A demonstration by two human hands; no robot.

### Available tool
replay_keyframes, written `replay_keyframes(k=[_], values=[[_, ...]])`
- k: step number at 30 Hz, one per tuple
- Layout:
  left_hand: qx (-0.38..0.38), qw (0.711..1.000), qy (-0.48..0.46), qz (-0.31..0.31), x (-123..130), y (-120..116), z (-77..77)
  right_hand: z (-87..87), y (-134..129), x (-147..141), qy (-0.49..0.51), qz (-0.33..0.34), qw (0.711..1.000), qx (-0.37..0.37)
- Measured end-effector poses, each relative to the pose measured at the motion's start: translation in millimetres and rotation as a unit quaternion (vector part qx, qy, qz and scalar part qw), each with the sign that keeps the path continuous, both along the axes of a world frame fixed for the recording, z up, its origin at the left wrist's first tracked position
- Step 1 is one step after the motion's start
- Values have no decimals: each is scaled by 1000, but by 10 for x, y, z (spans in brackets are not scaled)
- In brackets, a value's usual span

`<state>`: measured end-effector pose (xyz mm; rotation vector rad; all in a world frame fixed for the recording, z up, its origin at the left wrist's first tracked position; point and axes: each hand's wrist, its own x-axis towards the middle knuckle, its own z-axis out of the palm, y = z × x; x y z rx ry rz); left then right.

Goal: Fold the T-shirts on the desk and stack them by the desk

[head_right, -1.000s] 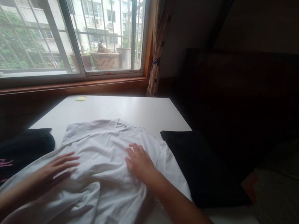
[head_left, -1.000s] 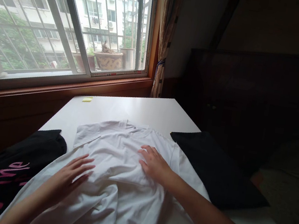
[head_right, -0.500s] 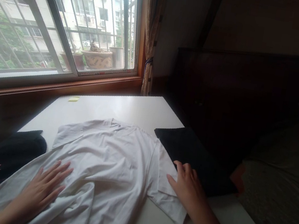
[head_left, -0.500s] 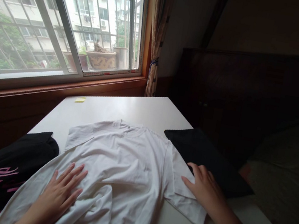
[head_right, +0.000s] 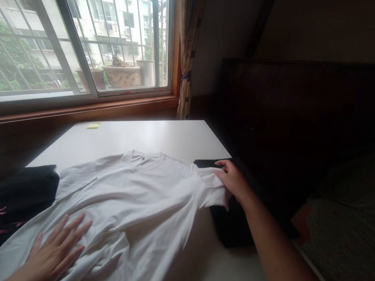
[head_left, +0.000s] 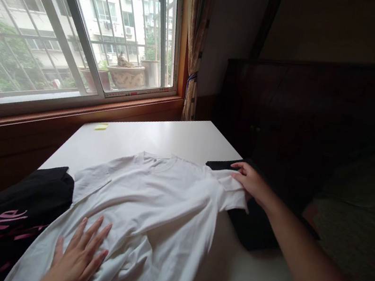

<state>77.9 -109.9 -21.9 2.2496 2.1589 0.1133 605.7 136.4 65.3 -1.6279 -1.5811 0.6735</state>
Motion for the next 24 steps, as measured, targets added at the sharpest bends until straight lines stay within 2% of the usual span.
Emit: replay_keyframes(k=[2,4,7,10,12,15,19,21,24], values=[[-34,999,-12,25,105,-108,-42,57,317,-16,-8,-33,999,16],[-55,998,-25,13,195,-224,-90,134,577,-87,-39,-66,995,66],[-26,998,-26,-53,273,-355,-91,257,820,-310,-102,-86,977,164],[30,989,-11,-145,287,-344,77,289,855,-668,-189,-57,950,242],[65,984,-1,-168,279,-235,233,221,752,-948,-243,-12,932,270],[100,986,4,-135,266,53,358,26,415,-1340,-274,65,923,261],[78,992,22,-94,275,511,244,-217,-213,-1621,-345,200,906,141],[64,995,37,-70,295,697,173,-288,-485,-1625,-385,211,891,117],[32,997,54,-38,314,894,148,-378,-767,-1508,-400,185,889,129]])
